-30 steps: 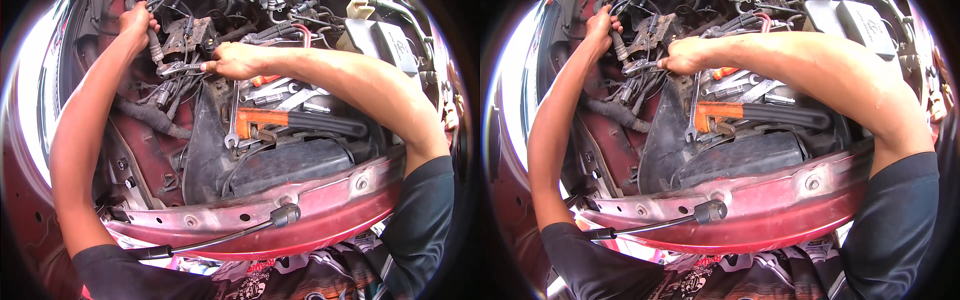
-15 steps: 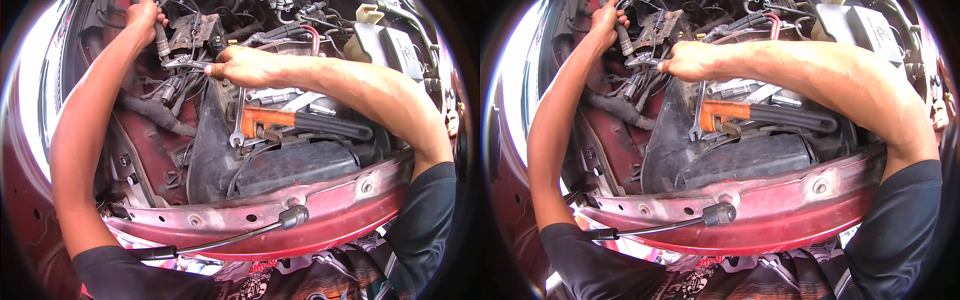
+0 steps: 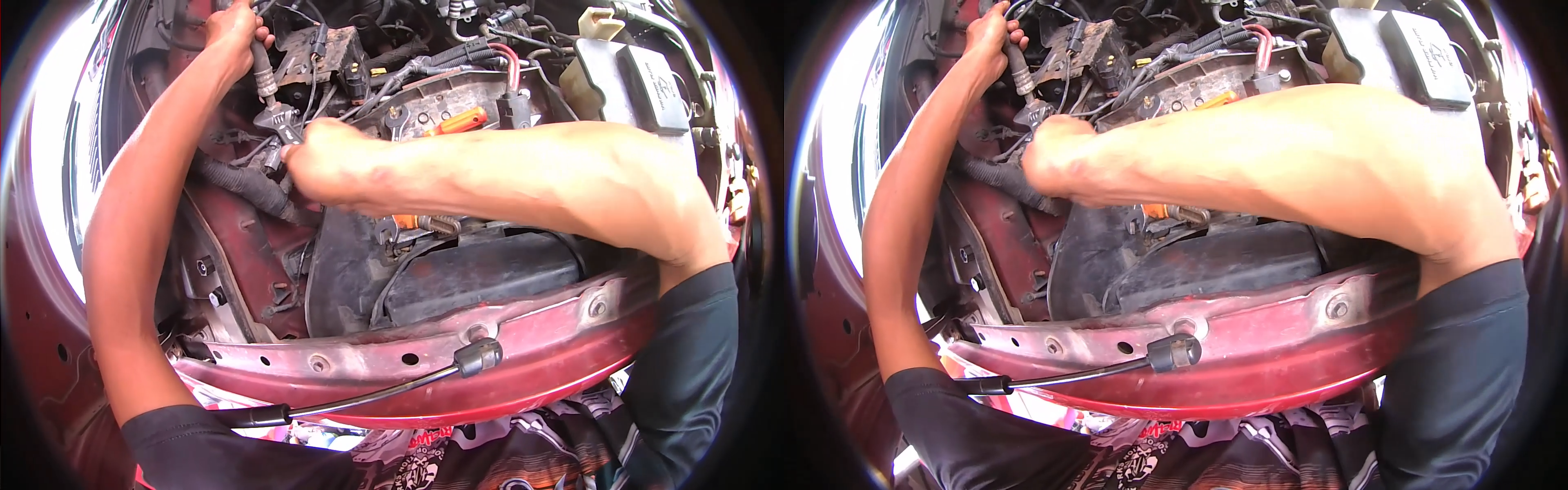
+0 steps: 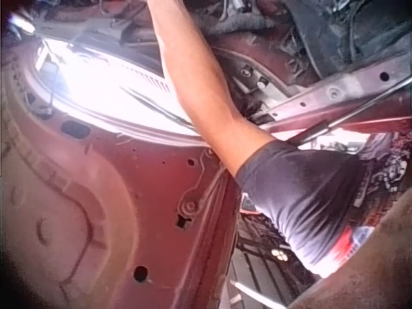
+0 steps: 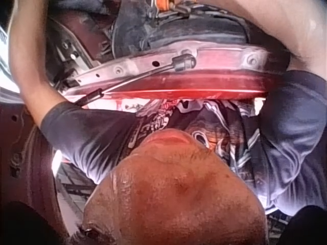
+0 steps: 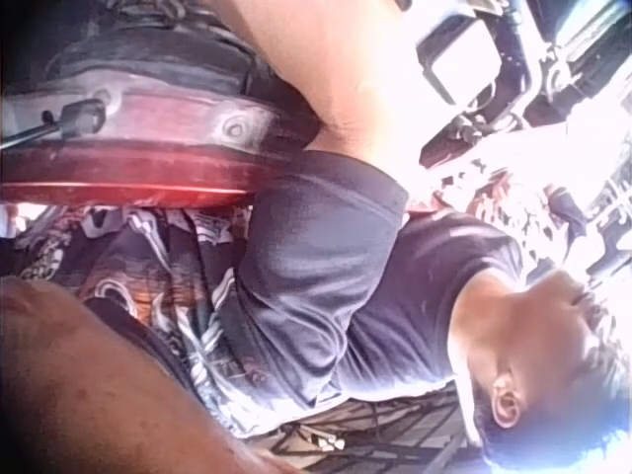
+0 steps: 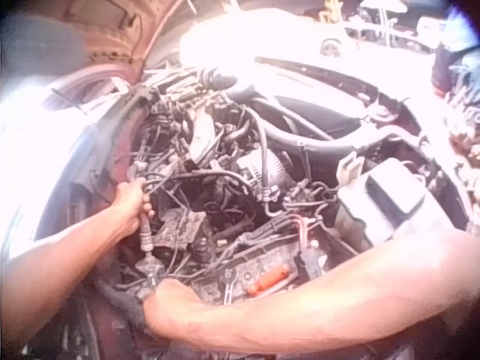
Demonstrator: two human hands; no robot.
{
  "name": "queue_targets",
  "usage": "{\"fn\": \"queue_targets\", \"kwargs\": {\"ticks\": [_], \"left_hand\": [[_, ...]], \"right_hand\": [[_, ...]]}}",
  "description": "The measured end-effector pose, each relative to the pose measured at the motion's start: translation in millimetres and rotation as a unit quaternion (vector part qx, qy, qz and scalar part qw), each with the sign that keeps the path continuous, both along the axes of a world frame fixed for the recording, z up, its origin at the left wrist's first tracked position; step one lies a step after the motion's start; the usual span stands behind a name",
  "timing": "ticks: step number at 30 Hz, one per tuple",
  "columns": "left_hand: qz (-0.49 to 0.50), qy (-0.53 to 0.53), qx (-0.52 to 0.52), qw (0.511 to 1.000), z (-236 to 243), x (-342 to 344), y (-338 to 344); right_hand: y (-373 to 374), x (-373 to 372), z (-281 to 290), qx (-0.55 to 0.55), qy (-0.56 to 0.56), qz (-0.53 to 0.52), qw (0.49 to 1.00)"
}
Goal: Repairing or maintaining a car engine using wrenches.
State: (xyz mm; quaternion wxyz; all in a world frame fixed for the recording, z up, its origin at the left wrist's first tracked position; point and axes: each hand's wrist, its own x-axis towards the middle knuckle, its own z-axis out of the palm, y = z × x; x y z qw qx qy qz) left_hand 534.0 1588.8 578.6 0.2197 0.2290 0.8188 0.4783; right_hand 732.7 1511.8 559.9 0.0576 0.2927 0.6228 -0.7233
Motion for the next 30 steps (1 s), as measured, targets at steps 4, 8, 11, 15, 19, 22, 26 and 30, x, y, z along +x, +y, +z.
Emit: {"fn": "queue_targets", "kwargs": {"ticks": [4, 8, 11, 15, 19, 22, 26, 30], "left_hand": [[0.000, 0.001, -0.005, 1.000, 0, -2, 0], [-0.008, -0.010, -0.005, 1.000, -2, -4, 0], [-0.024, -0.007, -0.017, 1.000, -1, -8, -1], [-0.018, -0.018, -0.018, 1.000, -1, -6, 1], [0.007, -0.015, -0.021, 1.000, 1, -10, -3], [-0.001, -0.009, -0.016, 1.000, -3, -1, 3], [-0.014, -0.012, -0.017, 1.000, 0, -6, 2], [0.009, 0.003, -0.026, 1.000, 0, -1, 1]], "right_hand": [[-12, -11, 17, -0.138, -0.011, -0.051, 0.989], [-10, -7, 5, -0.234, 0.007, -0.077, 0.969], [1, -5, -17, -0.221, 0.045, -0.029, 0.974], [19, 4, -22, -0.283, 0.044, -0.054, 0.957], [-5, 11, -4, -0.298, 0.042, -0.018, 0.954], [-8, 13, -10, -0.329, 0.057, -0.050, 0.941], [-10, 9, -4, -0.359, 0.060, -0.063, 0.929], [-15, -2, 6, -0.396, 0.090, -0.073, 0.911]]}}
